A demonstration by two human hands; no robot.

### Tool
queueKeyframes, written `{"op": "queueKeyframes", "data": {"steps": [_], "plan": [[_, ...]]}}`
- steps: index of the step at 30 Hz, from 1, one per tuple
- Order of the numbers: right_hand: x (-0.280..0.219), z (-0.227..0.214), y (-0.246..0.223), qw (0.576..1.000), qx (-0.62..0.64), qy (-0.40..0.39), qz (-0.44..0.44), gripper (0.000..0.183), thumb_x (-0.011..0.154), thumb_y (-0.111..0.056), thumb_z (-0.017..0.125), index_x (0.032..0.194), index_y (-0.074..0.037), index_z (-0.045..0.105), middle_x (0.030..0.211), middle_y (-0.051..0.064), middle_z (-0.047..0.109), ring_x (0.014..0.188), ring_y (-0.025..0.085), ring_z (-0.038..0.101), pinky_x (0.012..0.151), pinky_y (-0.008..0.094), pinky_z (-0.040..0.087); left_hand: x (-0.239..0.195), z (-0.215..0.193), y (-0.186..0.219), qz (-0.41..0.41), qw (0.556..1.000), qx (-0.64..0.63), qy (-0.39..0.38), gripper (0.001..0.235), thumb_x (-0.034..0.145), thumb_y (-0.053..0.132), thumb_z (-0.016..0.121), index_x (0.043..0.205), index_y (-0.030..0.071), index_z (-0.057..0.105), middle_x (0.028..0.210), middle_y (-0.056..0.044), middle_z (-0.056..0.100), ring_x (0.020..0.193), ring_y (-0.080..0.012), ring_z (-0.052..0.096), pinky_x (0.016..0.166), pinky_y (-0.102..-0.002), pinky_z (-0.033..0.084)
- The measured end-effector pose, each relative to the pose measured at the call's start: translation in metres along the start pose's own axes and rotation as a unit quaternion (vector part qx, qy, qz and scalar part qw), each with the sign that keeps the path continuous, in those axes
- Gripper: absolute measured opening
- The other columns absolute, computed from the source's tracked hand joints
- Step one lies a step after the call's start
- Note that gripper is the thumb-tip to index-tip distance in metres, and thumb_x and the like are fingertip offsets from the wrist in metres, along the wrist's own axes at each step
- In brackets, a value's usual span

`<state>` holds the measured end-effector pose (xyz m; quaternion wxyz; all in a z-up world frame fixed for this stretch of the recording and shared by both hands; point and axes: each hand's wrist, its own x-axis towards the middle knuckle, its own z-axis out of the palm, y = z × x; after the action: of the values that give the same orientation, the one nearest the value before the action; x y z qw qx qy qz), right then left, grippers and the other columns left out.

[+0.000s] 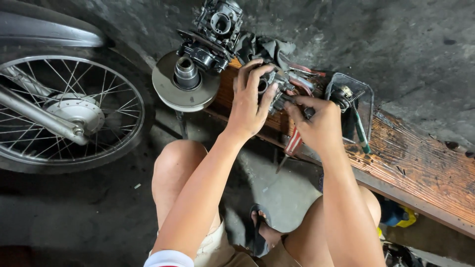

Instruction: Disassembling and servicing a motorcycle carburetor using a screwdriver on a low workbench.

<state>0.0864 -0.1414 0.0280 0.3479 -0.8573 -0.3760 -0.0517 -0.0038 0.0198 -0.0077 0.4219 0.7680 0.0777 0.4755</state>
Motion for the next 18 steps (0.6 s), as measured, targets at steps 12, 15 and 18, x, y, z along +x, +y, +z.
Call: {"op": "queueKeyframes", "data": {"steps": [12, 15, 18], "plan": [[-0.003, -0.022, -0.009, 0.994, 0.087, -0.043, 0.042, 0.012, 0.097, -0.014, 0.072, 0.104, -0.011, 0.081, 0.062, 0.009, 0.064, 0.067, 0.018, 0.062, 0.062, 0.036, 0.049, 0.001, -0.002, -0.003, -0.009, 0.999, 0.009, -0.030, 0.031, 0.111, 0.035, 0.043, 0.137, 0.018, 0.047, 0.140, -0.010, 0.045, 0.134, -0.0313, 0.048, 0.109, -0.047, 0.039], [-0.005, -0.037, -0.013, 0.994, 0.080, -0.047, 0.059, 0.015, 0.096, -0.015, 0.072, 0.107, -0.011, 0.081, 0.062, 0.008, 0.064, 0.066, 0.017, 0.062, 0.063, 0.037, 0.048, 0.002, -0.004, 0.001, -0.016, 0.999, 0.005, -0.034, 0.031, 0.111, 0.034, 0.044, 0.137, 0.018, 0.047, 0.140, -0.012, 0.046, 0.134, -0.0338, 0.049, 0.110, -0.049, 0.040], [-0.012, -0.064, -0.013, 0.994, 0.066, -0.044, 0.077, 0.016, 0.099, -0.010, 0.069, 0.109, -0.011, 0.081, 0.060, 0.010, 0.063, 0.068, 0.015, 0.058, 0.064, 0.035, 0.046, 0.002, -0.003, -0.001, -0.020, 0.999, 0.005, -0.038, 0.031, 0.111, 0.035, 0.044, 0.138, 0.021, 0.046, 0.142, -0.010, 0.045, 0.134, -0.0333, 0.049, 0.111, -0.050, 0.039]]}}
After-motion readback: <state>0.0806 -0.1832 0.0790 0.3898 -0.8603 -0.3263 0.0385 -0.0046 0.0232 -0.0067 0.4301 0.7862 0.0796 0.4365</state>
